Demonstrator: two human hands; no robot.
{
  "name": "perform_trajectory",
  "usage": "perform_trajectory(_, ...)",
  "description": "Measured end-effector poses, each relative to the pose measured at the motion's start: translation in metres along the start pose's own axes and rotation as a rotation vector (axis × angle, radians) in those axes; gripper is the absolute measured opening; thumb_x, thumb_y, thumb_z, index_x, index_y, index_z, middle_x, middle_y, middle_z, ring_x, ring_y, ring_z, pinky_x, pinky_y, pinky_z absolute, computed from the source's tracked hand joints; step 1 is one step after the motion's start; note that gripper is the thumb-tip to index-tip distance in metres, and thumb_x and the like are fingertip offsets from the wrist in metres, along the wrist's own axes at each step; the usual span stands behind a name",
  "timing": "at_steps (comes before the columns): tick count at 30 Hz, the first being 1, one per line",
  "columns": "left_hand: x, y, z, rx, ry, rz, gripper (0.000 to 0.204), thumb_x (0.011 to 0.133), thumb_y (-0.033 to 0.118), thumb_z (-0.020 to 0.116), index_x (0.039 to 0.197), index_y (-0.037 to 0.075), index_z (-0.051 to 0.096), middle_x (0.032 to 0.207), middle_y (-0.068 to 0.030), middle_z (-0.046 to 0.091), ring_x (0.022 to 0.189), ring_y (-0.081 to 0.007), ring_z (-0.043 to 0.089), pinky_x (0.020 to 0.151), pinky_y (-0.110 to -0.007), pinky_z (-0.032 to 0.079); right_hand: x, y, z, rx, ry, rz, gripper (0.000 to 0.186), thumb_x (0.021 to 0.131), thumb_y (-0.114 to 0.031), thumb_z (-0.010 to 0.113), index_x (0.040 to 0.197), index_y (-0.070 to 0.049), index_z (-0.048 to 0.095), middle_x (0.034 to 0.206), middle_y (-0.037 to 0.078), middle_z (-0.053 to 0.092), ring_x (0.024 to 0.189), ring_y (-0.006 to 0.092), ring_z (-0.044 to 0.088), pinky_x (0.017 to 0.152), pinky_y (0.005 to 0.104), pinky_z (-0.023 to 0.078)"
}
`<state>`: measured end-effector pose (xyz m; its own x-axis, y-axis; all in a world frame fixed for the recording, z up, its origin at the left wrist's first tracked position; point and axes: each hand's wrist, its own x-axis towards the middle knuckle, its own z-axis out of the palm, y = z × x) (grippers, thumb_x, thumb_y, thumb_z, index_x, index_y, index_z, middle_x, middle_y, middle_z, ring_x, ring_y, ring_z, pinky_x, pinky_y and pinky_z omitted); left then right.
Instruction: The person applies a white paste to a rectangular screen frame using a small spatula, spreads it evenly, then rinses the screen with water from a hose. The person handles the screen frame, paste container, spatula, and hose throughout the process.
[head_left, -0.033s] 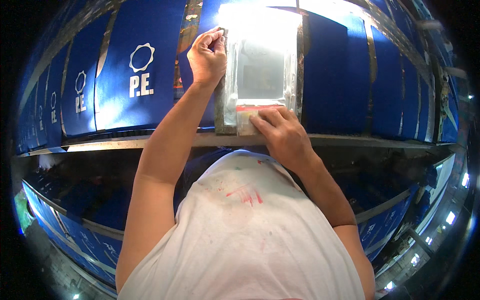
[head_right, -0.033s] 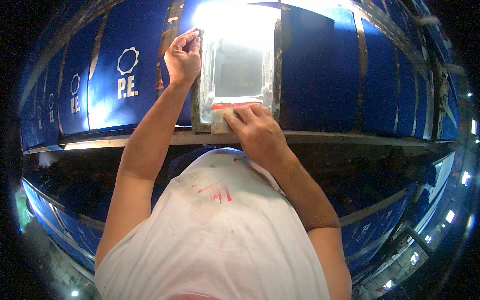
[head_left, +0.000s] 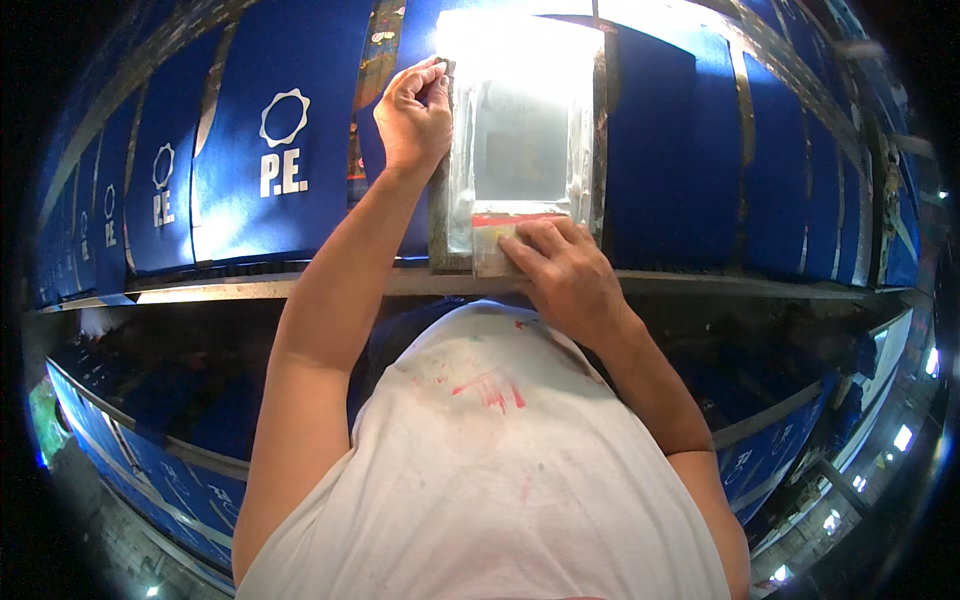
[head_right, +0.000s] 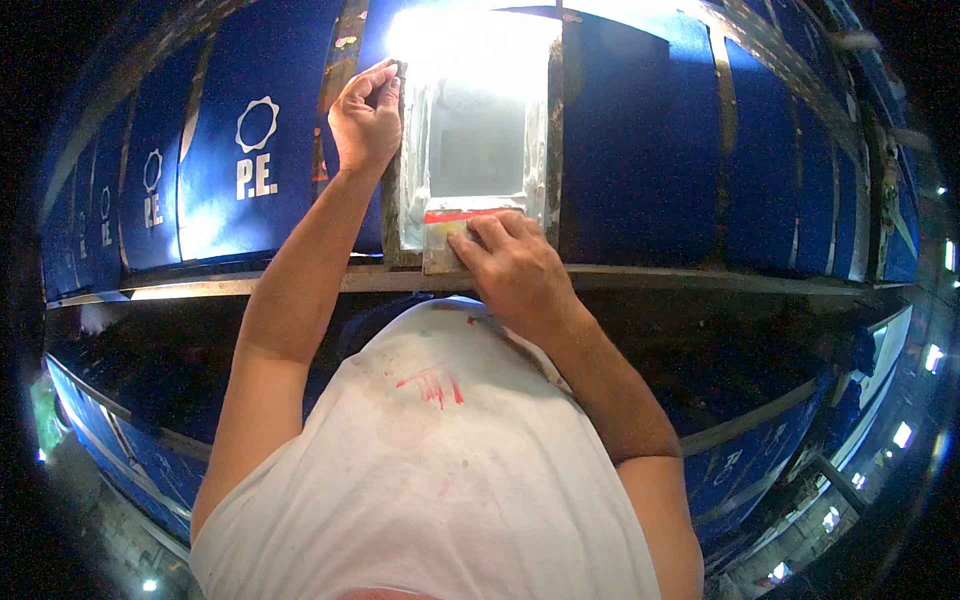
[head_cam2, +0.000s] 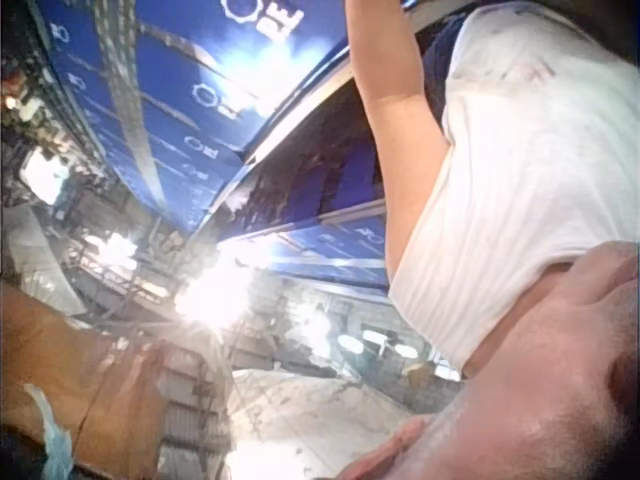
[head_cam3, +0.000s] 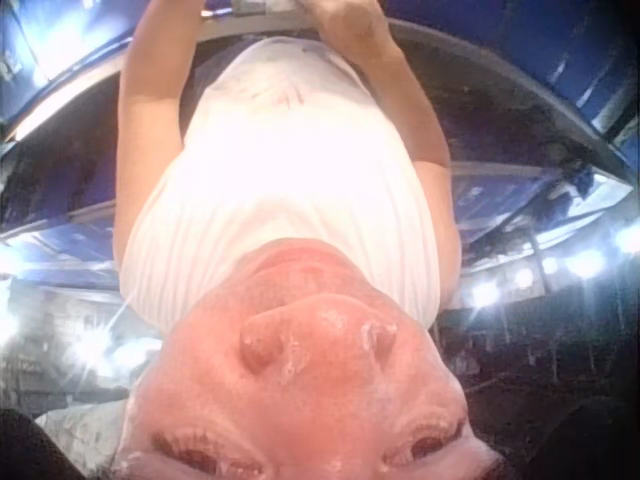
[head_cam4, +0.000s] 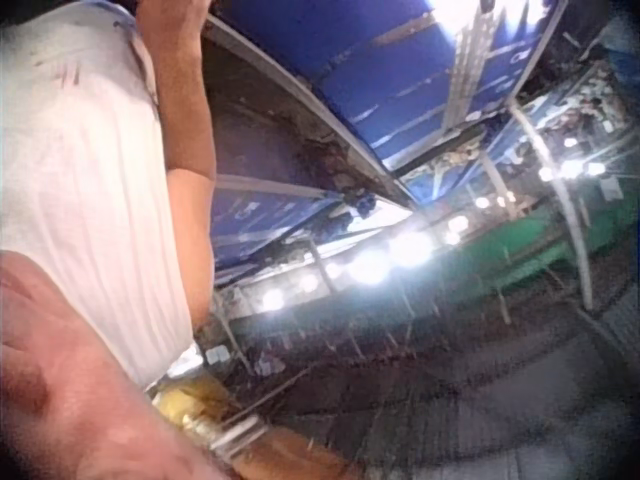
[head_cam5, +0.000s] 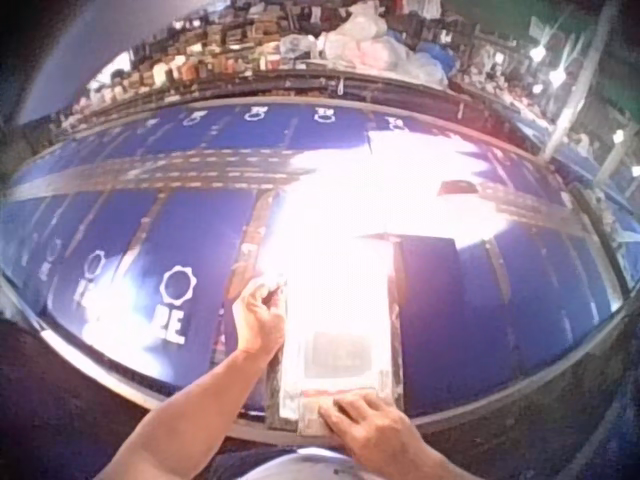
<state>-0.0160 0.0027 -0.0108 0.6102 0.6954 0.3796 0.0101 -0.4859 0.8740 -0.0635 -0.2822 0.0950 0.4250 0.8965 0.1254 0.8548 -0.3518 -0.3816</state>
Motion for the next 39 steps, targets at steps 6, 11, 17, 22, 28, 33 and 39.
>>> perform_trajectory(6,0.002,0.008,-0.008,0.130,-0.057,0.057,0.021,0.100,0.008,0.077,0.118,-0.001,0.083,0.129,-0.0183,0.081,0.122,-0.0313,0.078,0.109,-0.040,0.060,0.033,0.061,-0.039,0.083,0.095,-0.080,0.048,0.097,-0.033,0.086,0.133,-0.003,0.075,0.130,0.017,0.078,0.127,0.0344,0.069,0.113,0.0519,0.051)
perform_trajectory(11,-0.039,0.032,-0.035,0.228,-0.146,-0.012,0.038,0.096,0.009,0.081,0.132,0.000,0.080,0.141,-0.0226,0.076,0.135,-0.0344,0.072,0.117,-0.042,0.054,0.114,0.138,-0.073,-0.043,0.287,-0.125,0.041,0.101,-0.023,0.082,0.135,-0.001,0.076,0.130,0.018,0.079,0.128,0.0360,0.070,0.115,0.0496,0.053)
perform_trajectory(17,-0.078,0.046,-0.055,0.187,-0.199,-0.106,0.058,0.090,0.003,0.080,0.147,0.004,0.072,0.153,-0.0195,0.069,0.144,-0.0322,0.065,0.123,-0.044,0.051,0.244,0.190,-0.071,-0.079,-0.059,-0.017,0.040,0.111,-0.034,0.069,0.127,0.002,0.075,0.120,0.023,0.081,0.117,0.0369,0.077,0.112,0.0532,0.057)
perform_trajectory(22,-0.078,0.047,-0.050,0.083,-0.169,-0.137,0.060,0.083,-0.005,0.079,0.142,0.003,0.074,0.149,-0.0194,0.071,0.141,-0.0322,0.066,0.121,-0.042,0.052,0.316,0.234,-0.039,-0.148,-0.382,0.072,0.038,0.110,-0.030,0.068,0.123,0.005,0.076,0.114,0.025,0.082,0.112,0.0385,0.079,0.108,0.0522,0.058)
perform_trajectory(28,-0.084,0.039,-0.052,-0.009,-0.183,-0.160,0.048,0.086,-0.005,0.077,0.132,0.005,0.079,0.149,-0.0196,0.069,0.141,-0.0286,0.065,0.123,-0.042,0.050,0.347,0.230,-0.036,-0.083,-0.537,0.137,0.040,0.111,-0.030,0.068,0.126,0.007,0.074,0.116,0.025,0.080,0.111,0.0349,0.078,0.106,0.0489,0.057)
perform_trajectory(33,-0.082,0.041,-0.055,-0.031,-0.148,-0.021,0.039,0.081,-0.009,0.079,0.116,0.008,0.083,0.148,-0.0220,0.070,0.134,-0.0328,0.066,0.115,-0.043,0.052,0.358,0.225,-0.042,-0.031,-0.613,0.218,0.043,0.111,-0.030,0.068,0.130,0.009,0.072,0.118,0.025,0.079,0.111,0.0319,0.077,0.105,0.0462,0.057)
perform_trajectory(39,-0.084,0.039,-0.058,-0.106,-0.165,0.052,0.035,0.084,-0.014,0.078,0.113,0.005,0.079,0.152,-0.0227,0.064,0.144,-0.0339,0.062,0.120,-0.046,0.051,0.342,0.202,-0.081,0.095,-0.495,0.403,0.046,0.112,-0.029,0.068,0.133,0.011,0.069,0.120,0.025,0.078,0.110,0.0283,0.076,0.103,0.0430,0.056)
